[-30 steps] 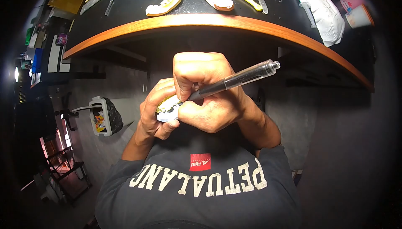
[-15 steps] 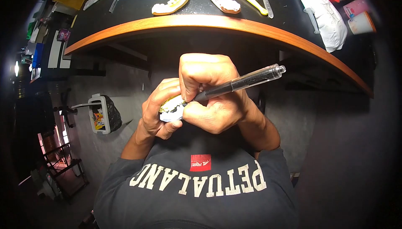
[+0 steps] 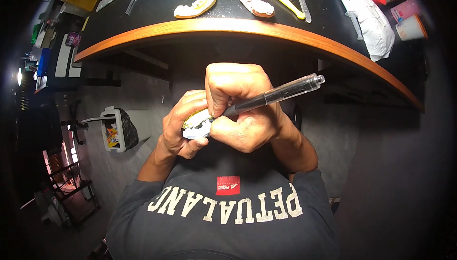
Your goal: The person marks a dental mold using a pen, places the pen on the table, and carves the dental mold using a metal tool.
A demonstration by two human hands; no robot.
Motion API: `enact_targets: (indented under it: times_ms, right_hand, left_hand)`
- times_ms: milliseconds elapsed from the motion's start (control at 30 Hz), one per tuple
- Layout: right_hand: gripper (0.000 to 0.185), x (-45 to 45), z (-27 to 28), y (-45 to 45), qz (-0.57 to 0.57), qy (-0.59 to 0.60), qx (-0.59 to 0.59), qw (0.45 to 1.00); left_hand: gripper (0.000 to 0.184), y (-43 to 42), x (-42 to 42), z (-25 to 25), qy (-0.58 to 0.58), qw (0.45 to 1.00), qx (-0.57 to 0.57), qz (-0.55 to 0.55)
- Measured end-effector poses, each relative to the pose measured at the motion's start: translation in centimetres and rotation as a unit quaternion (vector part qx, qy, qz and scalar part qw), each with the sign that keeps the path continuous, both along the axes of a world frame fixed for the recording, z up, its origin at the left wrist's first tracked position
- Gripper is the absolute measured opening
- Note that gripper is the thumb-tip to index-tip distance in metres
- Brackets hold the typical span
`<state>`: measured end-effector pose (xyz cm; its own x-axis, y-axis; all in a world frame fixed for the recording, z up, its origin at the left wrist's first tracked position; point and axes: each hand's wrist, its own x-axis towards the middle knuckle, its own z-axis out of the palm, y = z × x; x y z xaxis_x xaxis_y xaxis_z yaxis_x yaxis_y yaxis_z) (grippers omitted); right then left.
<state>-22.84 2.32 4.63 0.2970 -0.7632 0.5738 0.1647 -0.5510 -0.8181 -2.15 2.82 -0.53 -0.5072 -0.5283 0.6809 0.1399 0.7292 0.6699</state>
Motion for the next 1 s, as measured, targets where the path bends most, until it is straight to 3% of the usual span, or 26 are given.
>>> enact_targets:
  times_ms: [1000]
  right_hand:
    - [0.013,0.48,0.06,0.09,-0.015,-0.019,0.01,1.0]
  left_hand:
    - [0.064,-0.19,0.22,0.17,0.003,1.0,-0.008,0.001]
